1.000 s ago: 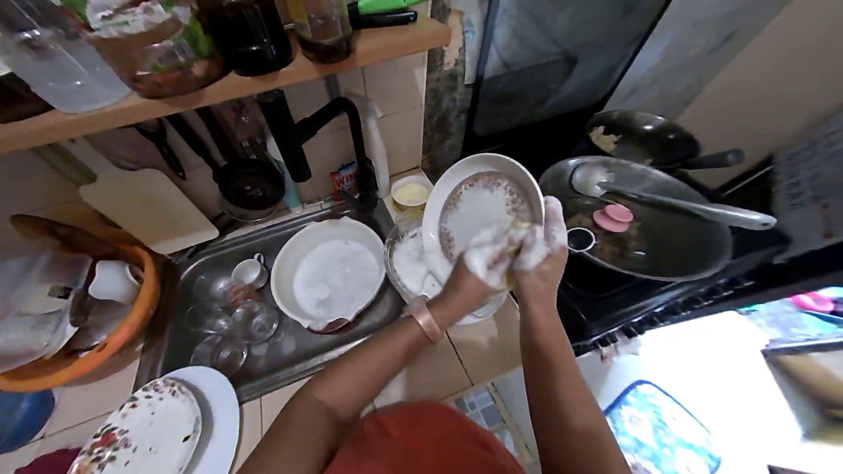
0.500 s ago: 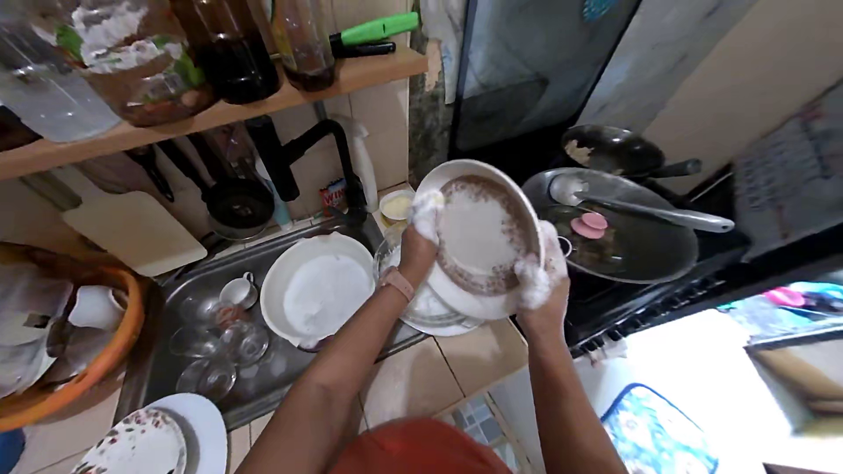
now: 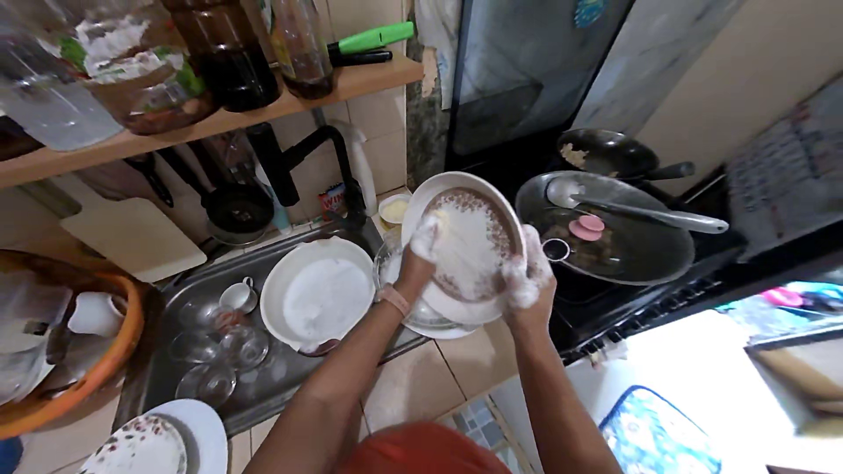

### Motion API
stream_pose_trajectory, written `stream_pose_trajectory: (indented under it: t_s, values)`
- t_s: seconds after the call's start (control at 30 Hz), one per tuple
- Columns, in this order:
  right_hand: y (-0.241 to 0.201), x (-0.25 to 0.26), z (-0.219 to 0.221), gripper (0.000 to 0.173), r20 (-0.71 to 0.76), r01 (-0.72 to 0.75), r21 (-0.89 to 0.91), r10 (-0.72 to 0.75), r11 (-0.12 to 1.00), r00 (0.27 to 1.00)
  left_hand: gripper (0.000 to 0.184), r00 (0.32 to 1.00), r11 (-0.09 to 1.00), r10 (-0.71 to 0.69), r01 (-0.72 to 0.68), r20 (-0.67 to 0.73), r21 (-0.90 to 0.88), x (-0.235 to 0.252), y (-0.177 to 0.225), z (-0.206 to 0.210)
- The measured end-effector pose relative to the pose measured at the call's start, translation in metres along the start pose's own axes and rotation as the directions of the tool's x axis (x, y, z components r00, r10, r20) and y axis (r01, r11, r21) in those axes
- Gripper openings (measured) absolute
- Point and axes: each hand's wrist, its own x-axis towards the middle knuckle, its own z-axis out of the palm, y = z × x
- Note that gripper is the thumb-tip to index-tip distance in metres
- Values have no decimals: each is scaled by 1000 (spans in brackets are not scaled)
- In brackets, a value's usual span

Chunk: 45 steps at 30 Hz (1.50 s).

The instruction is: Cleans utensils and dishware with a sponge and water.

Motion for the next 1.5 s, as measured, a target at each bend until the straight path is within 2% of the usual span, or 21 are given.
stream_pose_trajectory:
  t_s: [0.07,0.17,0.27,0.37,0.47,0.53,0.57,0.67,0.73,0.77,0.83,0.9,1.0,1.07,1.13,1.2,1.27,1.33,1.37,1.43,1.5]
  values:
    - [-1,-5,5,51,78,-20,16,19,1000,997,35,998,999,42,-42,-45,18,8,16,-9]
    - [-7,0,13,43,101,-86,-27,88,996,991,43,991,998,10,-1,131,-70,-11,46,-4]
    - [-3,16,12,46,44,-37,-39,39,999,998,39,945,991,122,-101,304,-84,-39,38,16]
    - [6,28,9,54,-47,71,16,-70,997,996,43,914,997,-4,38,407,-75,-53,29,8]
    - [6,26,7,47,-125,129,62,-120,990,985,40,927,983,-176,149,330,105,-40,10,-4]
    - [3,18,6,50,-130,139,80,-128,987,983,39,907,938,-308,239,288,252,-20,-1,-15]
    - [3,14,5,51,-116,122,95,-111,988,987,39,913,925,-318,240,257,293,-10,-8,-20]
    - [2,4,-1,50,-16,35,58,-34,998,999,35,965,938,-192,127,179,321,9,-14,-39]
    - [1,1,-5,48,80,6,-12,-5,1000,997,34,978,942,-133,75,159,328,17,6,-56]
    - [1,2,-7,48,112,-8,-33,12,999,994,33,986,951,-97,52,134,305,23,15,-58]
    - [1,7,-7,49,147,-27,-45,34,999,988,35,996,981,81,-75,-24,179,41,21,-46]
    - [0,11,-3,50,167,-22,-26,26,999,986,38,971,979,199,-190,-129,80,38,36,-34]
    - [-5,20,0,48,187,-24,-20,27,1000,982,43,969,968,247,-248,-29,-36,6,54,-19]
    - [-8,26,1,39,127,-36,-52,43,998,991,39,951,944,310,-307,11,-122,-9,48,6]
    - [-5,31,-1,38,79,5,-63,0,998,997,34,939,946,312,-292,146,-144,-25,35,19]
    - [-2,34,-6,50,55,77,-40,-75,996,996,42,923,984,176,-160,342,-74,-34,26,9]
    - [0,35,-8,52,-11,105,-2,-105,994,994,45,905,997,-43,10,422,81,-27,10,-6]
    - [2,33,-10,52,-14,104,17,-103,994,995,40,953,988,-125,94,277,123,-11,-8,-16]
    - [4,31,-10,51,10,89,29,-89,996,996,37,982,989,-114,99,153,106,-1,-14,-19]
    - [11,24,-6,50,79,30,44,-34,999,996,37,994,994,-104,105,-31,31,12,-7,-29]
    - [10,17,2,49,147,-17,53,10,998,989,40,993,994,-100,96,-70,-48,15,13,-33]
